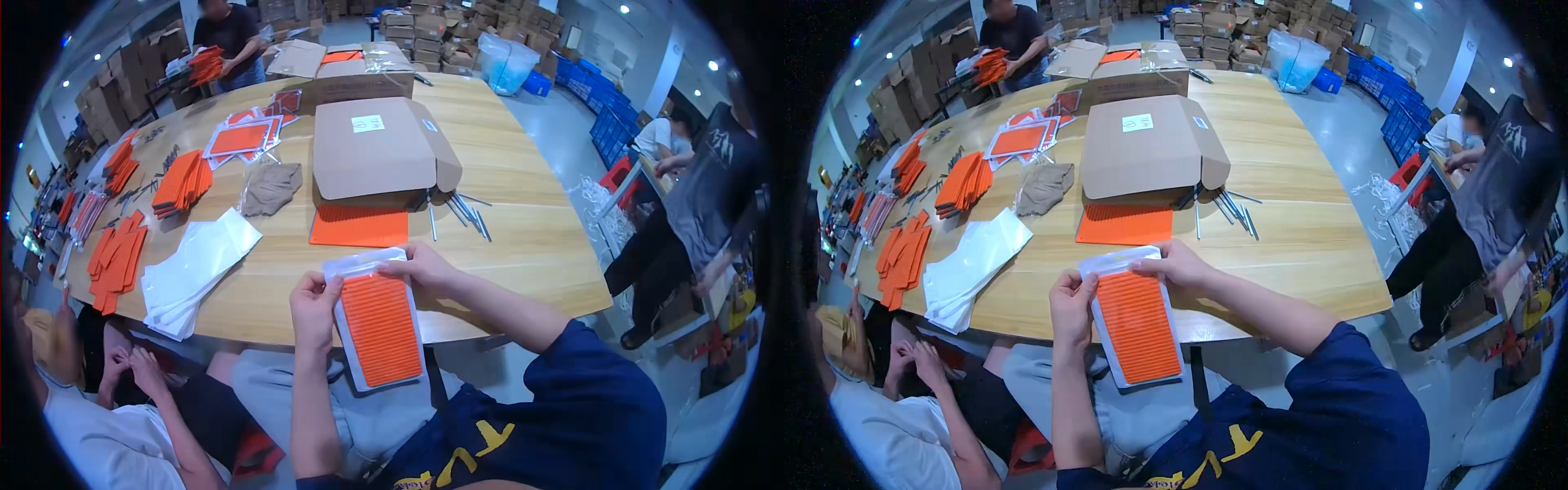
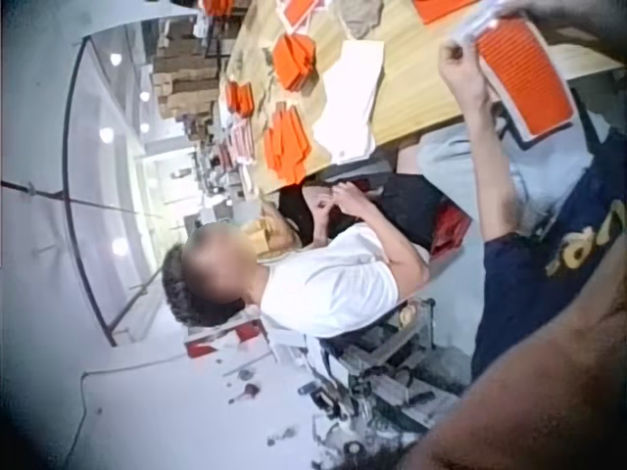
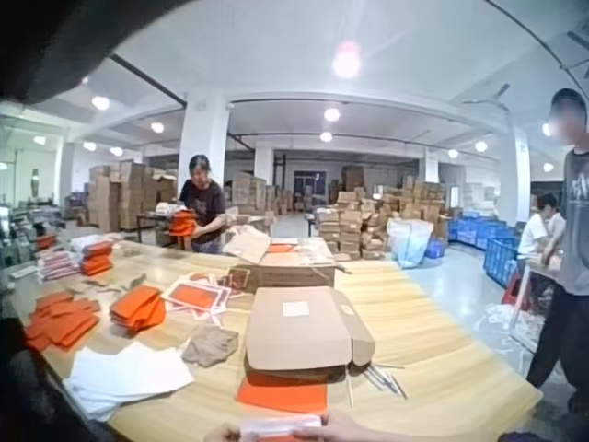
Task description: Placing orange corrugated components into clear plastic bags at a packaging station.
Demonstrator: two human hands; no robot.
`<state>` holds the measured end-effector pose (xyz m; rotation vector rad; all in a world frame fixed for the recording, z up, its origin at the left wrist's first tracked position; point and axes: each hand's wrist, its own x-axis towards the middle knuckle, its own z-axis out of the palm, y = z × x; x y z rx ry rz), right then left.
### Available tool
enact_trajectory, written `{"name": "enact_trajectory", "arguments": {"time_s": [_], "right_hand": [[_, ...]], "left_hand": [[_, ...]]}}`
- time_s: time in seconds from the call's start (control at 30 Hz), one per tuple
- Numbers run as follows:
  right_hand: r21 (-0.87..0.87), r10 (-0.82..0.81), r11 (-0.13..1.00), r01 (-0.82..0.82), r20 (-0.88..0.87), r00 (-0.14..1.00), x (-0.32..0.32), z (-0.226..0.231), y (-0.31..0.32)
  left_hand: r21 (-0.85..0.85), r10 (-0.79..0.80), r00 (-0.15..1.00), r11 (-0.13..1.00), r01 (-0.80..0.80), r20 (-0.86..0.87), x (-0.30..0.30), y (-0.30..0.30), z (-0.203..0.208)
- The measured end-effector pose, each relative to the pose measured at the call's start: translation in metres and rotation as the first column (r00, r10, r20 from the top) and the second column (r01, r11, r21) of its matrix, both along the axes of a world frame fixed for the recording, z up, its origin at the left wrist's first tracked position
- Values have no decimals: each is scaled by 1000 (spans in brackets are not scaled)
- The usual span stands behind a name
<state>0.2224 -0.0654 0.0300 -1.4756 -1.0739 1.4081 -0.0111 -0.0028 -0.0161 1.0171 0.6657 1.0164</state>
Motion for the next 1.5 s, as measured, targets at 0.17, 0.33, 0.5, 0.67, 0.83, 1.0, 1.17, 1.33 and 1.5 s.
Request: {"name": "enact_trajectory", "arguments": {"time_s": [0.17,0.33,0.5,0.67,0.83,1.0,1.17,1.33,1.5], "right_hand": [[-70,-164,986,149,-395,904,-13,-19,3],[133,13,991,14,-204,979,-7,-29,-2],[141,-20,989,43,-163,986,-16,-8,-11],[298,65,951,-80,61,996,-17,-4,-16],[318,90,936,-151,201,976,-14,-2,-7],[202,105,971,-126,113,988,-12,7,-16],[348,166,896,-277,316,934,-16,-6,-17],[490,79,823,-288,403,912,-26,4,-18],[290,153,917,-275,381,912,-12,2,-14]], "left_hand": [[-52,11,997,999,-15,-74,-2,-2,16],[70,-4,972,997,21,-236,-6,-9,23],[273,59,980,962,-5,-192,-1,-13,14],[174,-66,941,976,129,-332,10,-30,33],[327,25,951,941,81,-308,2,-24,28],[285,-33,944,949,132,-329,8,-22,40],[317,-51,918,930,187,-392,6,-22,22],[236,-55,925,960,153,-375,0,-24,35],[282,94,926,959,14,-366,-18,-9,35]]}}
